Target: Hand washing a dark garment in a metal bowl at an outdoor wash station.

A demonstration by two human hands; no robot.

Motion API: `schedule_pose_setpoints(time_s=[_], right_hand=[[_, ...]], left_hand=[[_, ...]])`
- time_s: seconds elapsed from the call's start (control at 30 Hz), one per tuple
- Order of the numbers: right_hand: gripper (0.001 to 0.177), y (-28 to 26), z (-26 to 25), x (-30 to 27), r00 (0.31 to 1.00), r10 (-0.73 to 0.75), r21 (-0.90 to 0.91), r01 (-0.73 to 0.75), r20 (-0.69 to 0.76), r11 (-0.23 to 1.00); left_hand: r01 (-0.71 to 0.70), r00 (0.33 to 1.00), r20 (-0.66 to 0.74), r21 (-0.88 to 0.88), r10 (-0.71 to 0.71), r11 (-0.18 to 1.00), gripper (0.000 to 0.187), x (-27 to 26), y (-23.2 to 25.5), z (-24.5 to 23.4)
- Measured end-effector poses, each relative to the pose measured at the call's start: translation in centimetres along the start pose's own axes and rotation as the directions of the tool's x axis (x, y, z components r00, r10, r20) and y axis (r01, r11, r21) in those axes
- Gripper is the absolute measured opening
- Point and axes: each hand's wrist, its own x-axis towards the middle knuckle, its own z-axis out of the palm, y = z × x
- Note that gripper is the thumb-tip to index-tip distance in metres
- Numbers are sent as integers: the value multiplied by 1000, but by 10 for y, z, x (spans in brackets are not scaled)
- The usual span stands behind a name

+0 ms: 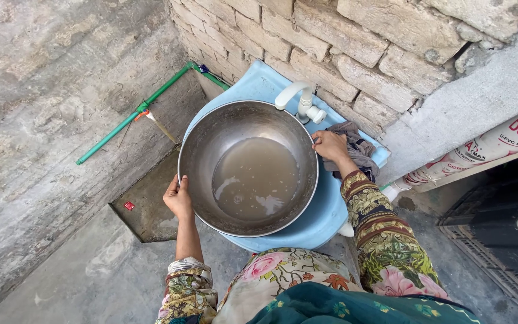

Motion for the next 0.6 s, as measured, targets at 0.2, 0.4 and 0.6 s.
schedule_pose_setpoints(time_s=[0.2, 0.4, 0.6], right_hand=[[33, -3, 0, -1, 1000, -12, 46, 13, -13, 999], [33, -1, 5, -1, 996, -61, 47, 64, -64, 997], [33, -1, 9, -4, 986, -125, -12, 124, -111, 992]], left_hand=[[-38, 999, -21, -21, 38, 999, 31, -9, 44, 1], [-136, 991, -20, -28, 135, 990, 32, -13, 79, 5], [-230, 973, -21, -17, 229, 973, 31, -18, 91, 3]])
